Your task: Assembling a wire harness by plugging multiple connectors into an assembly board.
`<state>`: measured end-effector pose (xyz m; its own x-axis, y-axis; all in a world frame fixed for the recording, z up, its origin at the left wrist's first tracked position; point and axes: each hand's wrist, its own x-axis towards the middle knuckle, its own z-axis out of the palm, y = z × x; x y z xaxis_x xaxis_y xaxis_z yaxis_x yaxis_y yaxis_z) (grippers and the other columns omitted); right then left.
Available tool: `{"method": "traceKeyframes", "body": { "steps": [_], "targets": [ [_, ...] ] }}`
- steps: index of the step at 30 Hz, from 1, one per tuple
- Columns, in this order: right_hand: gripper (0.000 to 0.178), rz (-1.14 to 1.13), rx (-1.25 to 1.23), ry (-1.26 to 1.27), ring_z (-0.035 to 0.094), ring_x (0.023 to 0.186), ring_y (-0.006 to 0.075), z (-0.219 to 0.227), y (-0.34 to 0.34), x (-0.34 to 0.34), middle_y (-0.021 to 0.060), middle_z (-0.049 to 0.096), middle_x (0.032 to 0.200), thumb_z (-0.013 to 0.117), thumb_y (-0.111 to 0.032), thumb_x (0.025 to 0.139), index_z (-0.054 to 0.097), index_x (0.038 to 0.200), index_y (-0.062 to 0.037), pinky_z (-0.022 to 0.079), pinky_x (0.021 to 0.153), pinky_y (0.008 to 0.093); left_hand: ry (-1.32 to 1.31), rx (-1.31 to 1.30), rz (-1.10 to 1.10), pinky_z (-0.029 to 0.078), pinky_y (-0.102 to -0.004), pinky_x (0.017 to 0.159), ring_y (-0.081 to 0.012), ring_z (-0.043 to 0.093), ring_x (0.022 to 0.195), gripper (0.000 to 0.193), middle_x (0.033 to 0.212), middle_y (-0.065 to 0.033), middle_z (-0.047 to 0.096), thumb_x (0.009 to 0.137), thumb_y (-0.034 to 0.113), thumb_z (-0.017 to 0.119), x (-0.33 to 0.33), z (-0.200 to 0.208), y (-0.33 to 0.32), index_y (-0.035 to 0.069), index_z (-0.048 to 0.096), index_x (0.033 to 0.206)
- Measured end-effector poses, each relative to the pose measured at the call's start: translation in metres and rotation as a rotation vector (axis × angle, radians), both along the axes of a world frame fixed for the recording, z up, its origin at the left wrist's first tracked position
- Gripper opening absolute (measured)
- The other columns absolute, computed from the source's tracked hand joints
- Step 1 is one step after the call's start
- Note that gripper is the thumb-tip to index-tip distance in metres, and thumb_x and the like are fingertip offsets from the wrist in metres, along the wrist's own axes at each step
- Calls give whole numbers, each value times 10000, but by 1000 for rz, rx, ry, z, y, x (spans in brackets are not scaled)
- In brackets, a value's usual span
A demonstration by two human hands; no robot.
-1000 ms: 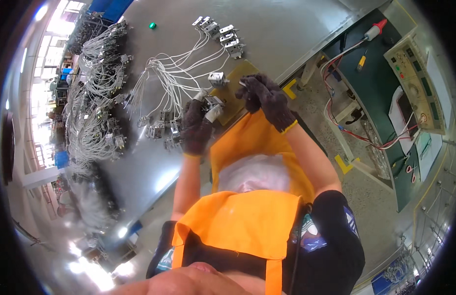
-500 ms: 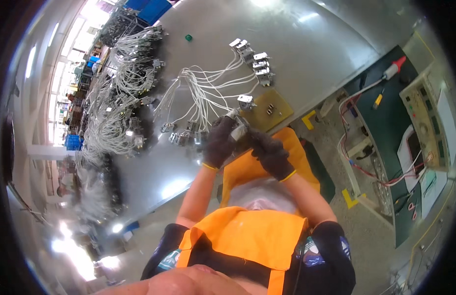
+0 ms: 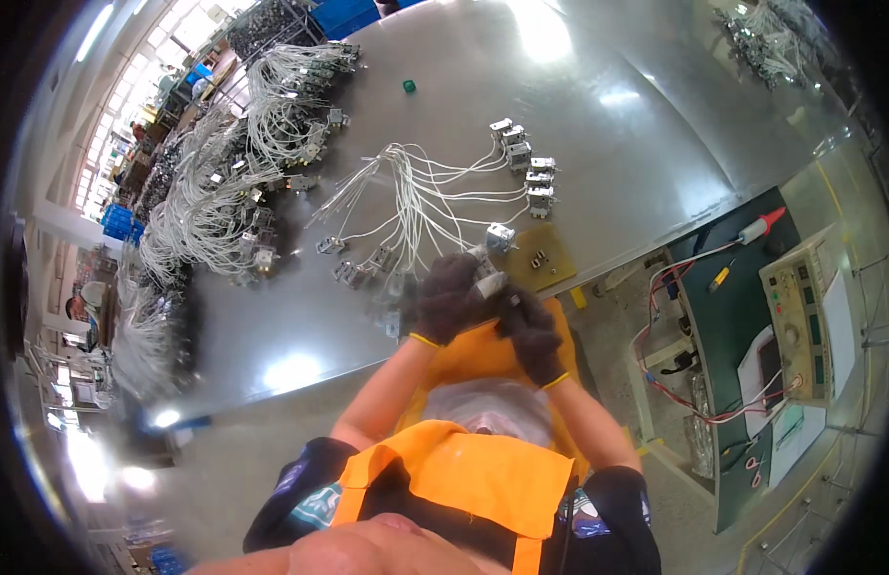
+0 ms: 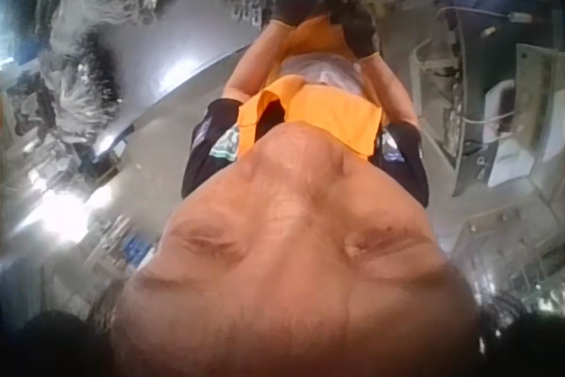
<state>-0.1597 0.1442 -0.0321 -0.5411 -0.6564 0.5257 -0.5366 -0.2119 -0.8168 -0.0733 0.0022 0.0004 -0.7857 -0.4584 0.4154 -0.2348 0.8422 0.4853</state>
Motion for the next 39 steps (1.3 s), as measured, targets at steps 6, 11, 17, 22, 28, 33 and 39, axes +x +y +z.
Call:
{"method": "traceKeyframes", "body": {
  "steps": [6, 11, 17, 22, 28, 33, 39],
  "targets": [
    [206, 456, -63, -1675, 579, 638, 168, -21, 21, 16, 45, 604, 839, 541, -230, 976, 611, 1107, -88, 492, 553, 279, -28, -13, 68, 461, -479, 860, -402, 573, 981, 554, 1074, -224, 578, 774, 332, 764, 9, 26, 10, 30, 583, 1202],
    [209, 372, 88, -1511, 640, 762, 192, 3, 8, 8, 83, 650, 967, 540, -191, 972, 608, 1110, -50, 543, 679, 323, -192, 172, 35, 477, -482, 822, -419, 568, 966, 662, 1051, -250, 570, 769, 288, 766, 22, 9, -11, 15, 485, 1303],
    [239, 114, -122, -708, 639, 903, 122, 1, -25, -51, 53, 674, 1012, 563, -172, 988, 635, 1159, -22, 535, 782, 267, 177, 971, -1, 476, -323, 805, -149, 550, 875, 471, 982, -43, 594, 848, 131, 725, 12, 12, -7, -16, 540, 1256],
    [239, 124, -161, -1105, 644, 873, 116, 8, -17, -48, 56, 685, 1033, 561, -194, 997, 638, 1153, -31, 531, 795, 270, -8, 641, 13, 475, -351, 848, -216, 571, 942, 522, 1036, -107, 594, 832, 116, 731, 3, 2, -1, -14, 510, 1286],
    [268, 110, 172, -865, 628, 710, 86, 13, 19, -18, 25, 699, 892, 525, -210, 1008, 627, 1194, -46, 483, 591, 219, -34, 66, -63, 473, -418, 780, -315, 559, 897, 571, 1006, -156, 570, 765, 161, 790, 9, -8, -1, 18, 534, 1255],
    [273, 97, 347, -939, 607, 693, 80, 23, 37, 0, 28, 697, 922, 553, -218, 999, 615, 1198, -40, 490, 601, 217, -99, 529, -13, 473, -426, 784, -334, 566, 909, 570, 1009, -158, 575, 771, 150, 783, 11, -13, -3, 15, 528, 1263],
    [312, 146, 370, -979, 619, 723, 82, 13, 39, -2, 40, 695, 999, 558, -198, 997, 589, 1263, -37, 506, 635, 228, -97, 377, 39, 478, -423, 796, -341, 581, 905, 577, 1002, -174, 584, 793, 140, 764, -8, 16, 8, 14, 514, 1297]
  ]
}}
